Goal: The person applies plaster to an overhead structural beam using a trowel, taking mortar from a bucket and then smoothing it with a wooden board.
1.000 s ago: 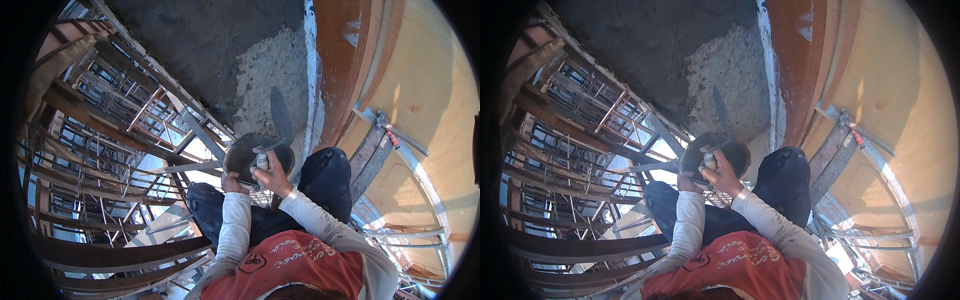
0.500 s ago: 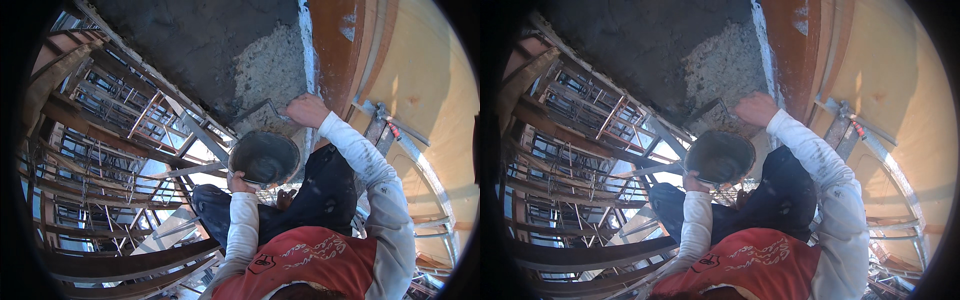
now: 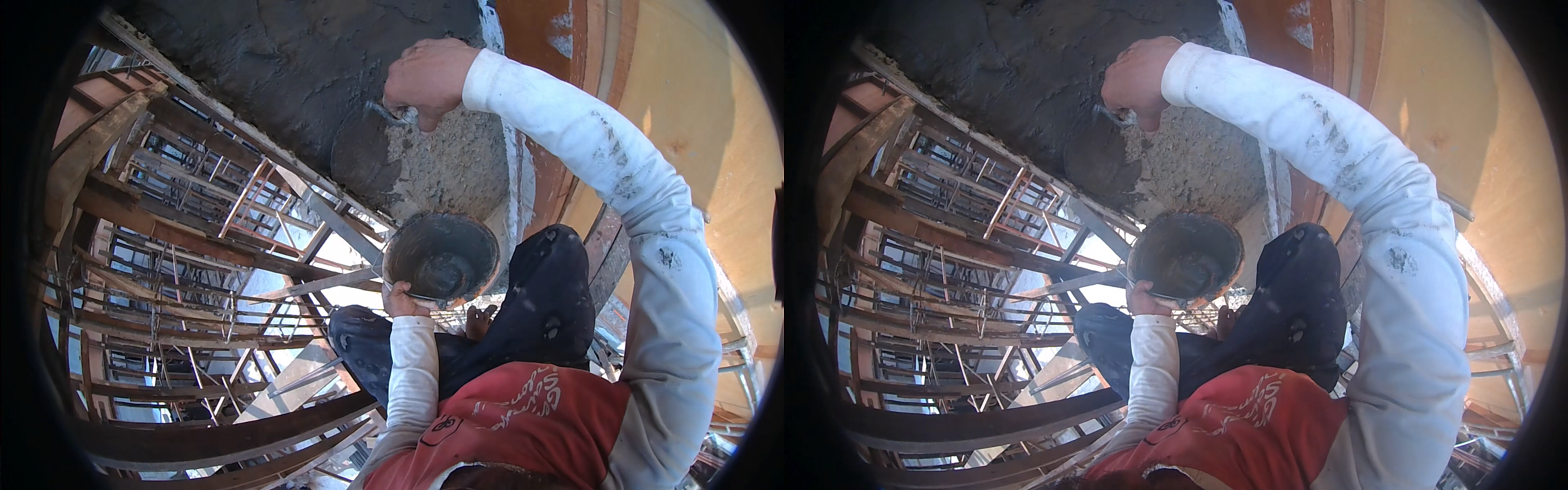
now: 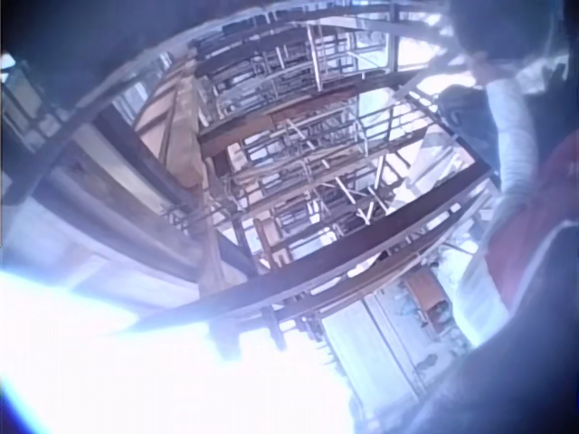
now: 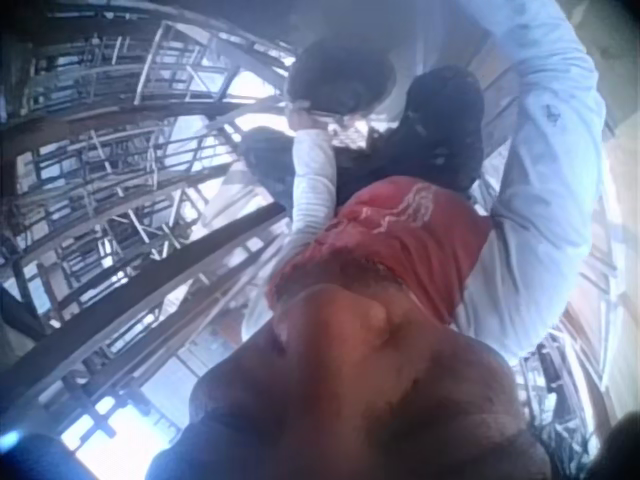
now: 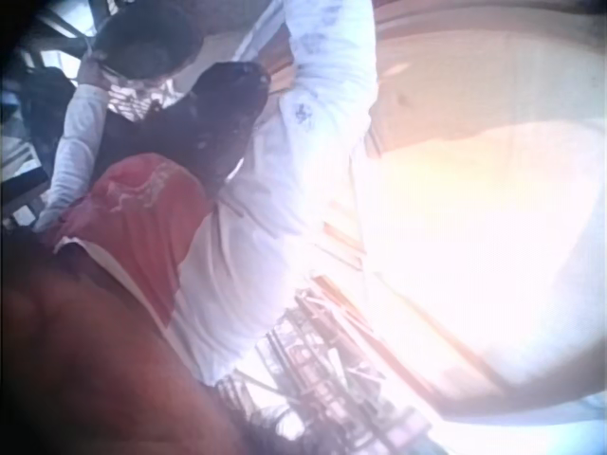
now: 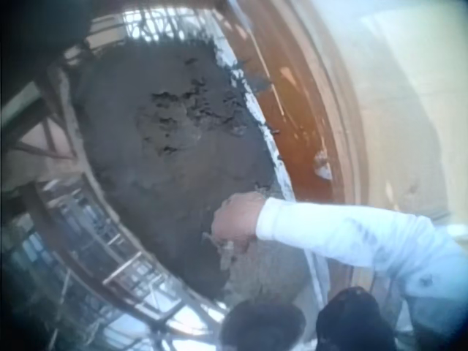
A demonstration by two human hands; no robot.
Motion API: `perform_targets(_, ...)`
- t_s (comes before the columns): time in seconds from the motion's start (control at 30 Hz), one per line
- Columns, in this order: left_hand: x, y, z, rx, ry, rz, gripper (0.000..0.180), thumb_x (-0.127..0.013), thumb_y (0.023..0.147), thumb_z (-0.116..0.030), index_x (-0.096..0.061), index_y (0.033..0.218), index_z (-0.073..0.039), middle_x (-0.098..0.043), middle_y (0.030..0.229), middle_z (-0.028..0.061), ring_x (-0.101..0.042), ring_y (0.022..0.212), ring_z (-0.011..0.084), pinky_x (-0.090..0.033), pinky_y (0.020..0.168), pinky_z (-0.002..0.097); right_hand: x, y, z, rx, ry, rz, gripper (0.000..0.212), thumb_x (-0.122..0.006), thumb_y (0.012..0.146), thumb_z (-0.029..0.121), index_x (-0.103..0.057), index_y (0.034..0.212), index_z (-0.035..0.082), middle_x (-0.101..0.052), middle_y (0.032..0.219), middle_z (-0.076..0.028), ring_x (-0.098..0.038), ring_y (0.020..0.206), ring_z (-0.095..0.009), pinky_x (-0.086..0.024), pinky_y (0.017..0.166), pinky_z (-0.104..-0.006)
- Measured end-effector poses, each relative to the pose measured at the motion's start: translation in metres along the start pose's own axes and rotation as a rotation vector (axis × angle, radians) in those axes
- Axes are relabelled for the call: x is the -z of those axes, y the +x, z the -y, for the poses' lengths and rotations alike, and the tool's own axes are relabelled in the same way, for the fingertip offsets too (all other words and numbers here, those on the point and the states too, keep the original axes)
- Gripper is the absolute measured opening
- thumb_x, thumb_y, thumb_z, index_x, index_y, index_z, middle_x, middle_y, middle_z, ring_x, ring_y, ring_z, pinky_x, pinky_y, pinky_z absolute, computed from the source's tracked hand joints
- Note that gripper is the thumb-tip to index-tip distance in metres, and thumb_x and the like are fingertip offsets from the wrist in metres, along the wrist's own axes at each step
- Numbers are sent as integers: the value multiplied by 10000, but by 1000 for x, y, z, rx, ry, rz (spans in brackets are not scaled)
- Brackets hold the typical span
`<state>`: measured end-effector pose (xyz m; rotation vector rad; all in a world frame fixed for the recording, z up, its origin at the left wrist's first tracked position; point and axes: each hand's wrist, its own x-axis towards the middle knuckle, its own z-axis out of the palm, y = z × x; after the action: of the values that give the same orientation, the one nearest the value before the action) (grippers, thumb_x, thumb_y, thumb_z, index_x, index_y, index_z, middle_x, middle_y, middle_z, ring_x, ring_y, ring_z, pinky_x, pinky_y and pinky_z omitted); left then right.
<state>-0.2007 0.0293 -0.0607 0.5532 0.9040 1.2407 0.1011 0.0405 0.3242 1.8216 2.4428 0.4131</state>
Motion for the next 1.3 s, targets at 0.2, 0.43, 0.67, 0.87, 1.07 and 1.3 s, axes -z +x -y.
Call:
perform_targets(0.2,-12,-6,-2,27,-21,-21,705,-484,654,6,-529,1357,38,-619,1276,198,-634,1162,378,-542,1025,493,-25,-12,-32,8,233,-86,548,-836,768,409,-718,1183,71,-735,1009,-133,-697,980,-311,-532,881,-449)
perform_targets(0.43,-19,-8,-5,91,-53,-21,692,-481,668,-2,-518,1357,46,-616,1268,196,-634,1156,376,-539,1027,500,-168,-16,11,-31,1011,-346,613,-721,901,522,-670,1123,-47,-691,834,-205,-673,754,-296,-516,722,-412)
perform_targets(0.67,-18,-14,-9,30,-20,-13,684,-469,667,13,-516,1349,40,-608,1240,203,-650,1106,372,-581,965,486,-256,-61,80,-134,755,-138,412,-673,918,491,-699,1063,105,-642,674,-189,-679,695,-389,-540,684,-475)
perform_targets(0.87,-21,-17,-6,23,31,-36,686,-467,658,22,-517,1343,39,-605,1217,200,-656,1089,366,-591,952,491,-235,-54,67,-78,201,-62,283,-696,875,358,-712,1061,145,-693,717,-117,-727,740,-310,-569,713,-453)
perform_targets(1.07,-20,-13,-6,30,-17,-64,573,-488,648,49,-580,1214,48,-644,1148,175,-671,994,333,-593,904,449,-122,-18,32,8,103,-124,91,-706,824,197,-744,871,129,-735,859,-61,-733,903,-261,-570,821,-420)
perform_targets(1.3,-30,-21,-11,-22,30,-77,599,-481,678,24,-560,1272,50,-634,1164,162,-664,1043,318,-584,913,432,2,-1,2,57,-44,-171,327,-832,747,347,-768,1009,162,-745,898,-66,-732,911,-280,-575,787,-421)
